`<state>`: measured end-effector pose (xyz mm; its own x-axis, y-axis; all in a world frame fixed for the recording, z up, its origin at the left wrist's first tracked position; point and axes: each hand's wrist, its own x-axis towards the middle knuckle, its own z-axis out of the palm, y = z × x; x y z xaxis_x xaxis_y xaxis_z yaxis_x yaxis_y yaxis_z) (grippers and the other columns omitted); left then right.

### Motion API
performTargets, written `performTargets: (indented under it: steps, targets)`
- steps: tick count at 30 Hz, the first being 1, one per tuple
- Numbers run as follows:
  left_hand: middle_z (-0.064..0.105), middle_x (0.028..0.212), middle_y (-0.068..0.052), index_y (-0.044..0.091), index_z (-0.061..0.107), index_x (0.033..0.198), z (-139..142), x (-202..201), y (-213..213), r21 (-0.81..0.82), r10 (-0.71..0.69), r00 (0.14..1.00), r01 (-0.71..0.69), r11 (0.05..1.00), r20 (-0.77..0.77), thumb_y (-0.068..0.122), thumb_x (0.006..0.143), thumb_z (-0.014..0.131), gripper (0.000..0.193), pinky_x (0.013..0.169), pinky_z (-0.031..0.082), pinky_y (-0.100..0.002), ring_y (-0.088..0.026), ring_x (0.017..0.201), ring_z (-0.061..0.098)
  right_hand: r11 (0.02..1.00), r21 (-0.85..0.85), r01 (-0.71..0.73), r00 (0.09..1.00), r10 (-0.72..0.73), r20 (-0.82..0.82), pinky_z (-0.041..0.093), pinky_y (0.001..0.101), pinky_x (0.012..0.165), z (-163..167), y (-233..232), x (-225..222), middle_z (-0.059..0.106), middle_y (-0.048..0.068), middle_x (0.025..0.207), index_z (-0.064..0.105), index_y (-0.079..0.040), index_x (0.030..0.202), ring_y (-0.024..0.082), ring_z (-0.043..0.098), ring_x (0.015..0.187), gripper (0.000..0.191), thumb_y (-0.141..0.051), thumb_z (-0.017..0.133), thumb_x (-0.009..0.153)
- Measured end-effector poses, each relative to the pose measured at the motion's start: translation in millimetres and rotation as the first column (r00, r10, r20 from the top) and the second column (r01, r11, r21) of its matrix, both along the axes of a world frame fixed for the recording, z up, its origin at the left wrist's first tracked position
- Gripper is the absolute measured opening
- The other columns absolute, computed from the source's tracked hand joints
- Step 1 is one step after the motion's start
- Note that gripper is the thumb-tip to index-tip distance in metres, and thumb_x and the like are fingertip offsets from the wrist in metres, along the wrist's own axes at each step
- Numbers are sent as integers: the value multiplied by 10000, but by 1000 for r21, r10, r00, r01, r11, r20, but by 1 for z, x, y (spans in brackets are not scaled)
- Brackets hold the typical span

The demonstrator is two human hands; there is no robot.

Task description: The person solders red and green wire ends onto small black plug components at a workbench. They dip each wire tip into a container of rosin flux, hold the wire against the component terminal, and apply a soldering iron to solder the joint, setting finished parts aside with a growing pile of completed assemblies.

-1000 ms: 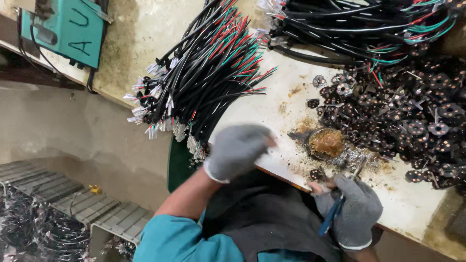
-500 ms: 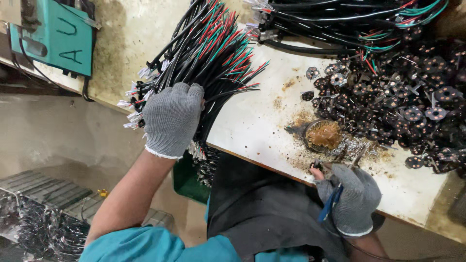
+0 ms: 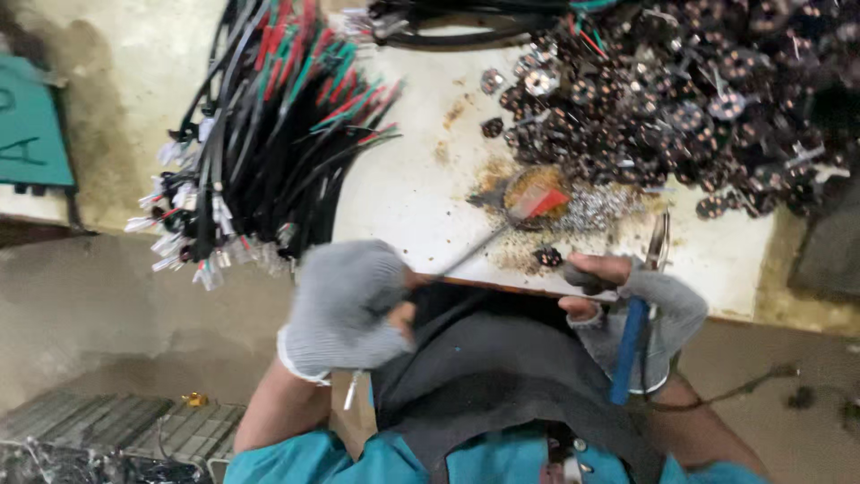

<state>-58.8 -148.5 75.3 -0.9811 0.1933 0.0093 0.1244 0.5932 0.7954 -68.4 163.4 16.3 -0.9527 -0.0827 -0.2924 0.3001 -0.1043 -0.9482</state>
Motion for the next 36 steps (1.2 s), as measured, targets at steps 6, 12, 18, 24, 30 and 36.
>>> performTargets:
  steps: [6, 12, 18, 24, 30, 36]
  targets:
    - [612, 767, -145, 106, 658, 829, -58, 8, 69, 40, -385, 896, 386, 921, 219, 293, 638, 745, 281, 651, 481, -484, -394, 755, 631, 902, 426, -76, 957, 187, -224, 493, 227, 757, -13, 39, 25, 695, 20, 963, 703, -72, 1080, 140, 630, 821, 111, -128, 729, 988]
    - [651, 798, -124, 90, 636, 1027, -46, -1, 68, 201, -493, 729, 456, 867, 475, 314, 700, 739, 409, 625, 495, -472, -382, 774, 663, 975, 69, -212, 970, 219, -102, 517, 231, 692, -31, 34, 38, 690, -8, 853, 701, -78, 1051, 91, 642, 755, 123, -106, 765, 949]
    - [638, 963, -181, 55, 608, 1069, -80, 34, 112, 329, -199, 938, 100, 939, 283, 212, 973, 698, 205, 759, 508, -460, -409, 924, 666, 911, 349, -220, 965, 257, -61, 553, 275, 834, -24, 21, 41, 710, 56, 990, 670, -48, 1055, 141, 677, 906, 111, -59, 729, 962]
    - [657, 960, -149, 52, 632, 1118, -103, 44, 105, 475, -205, 903, 1, 880, 378, 166, 1001, 693, 174, 791, 544, -380, -344, 888, 696, 925, 336, -176, 983, 186, 2, 564, 276, 852, -28, 30, 39, 726, 55, 993, 493, -53, 1152, 130, 702, 900, 308, -65, 745, 975]
    - [667, 947, -129, 47, 625, 1112, -90, 38, 112, 519, -163, 858, -134, 844, 487, 161, 970, 727, 208, 790, 551, -347, -301, 854, 685, 944, 299, -139, 978, 177, -107, 566, 303, 883, -29, 28, 35, 700, 117, 1017, 258, -92, 1269, 167, 701, 936, 577, -22, 770, 1012]
    - [683, 872, -85, 111, 648, 984, -94, 37, 117, 305, -43, 978, -22, 952, 203, 145, 949, 778, 139, 695, 528, -326, -238, 766, 706, 936, 305, -174, 964, 225, -143, 568, 301, 868, -26, 29, 32, 684, 121, 993, 300, -100, 1261, 175, 703, 913, 564, -12, 781, 980]
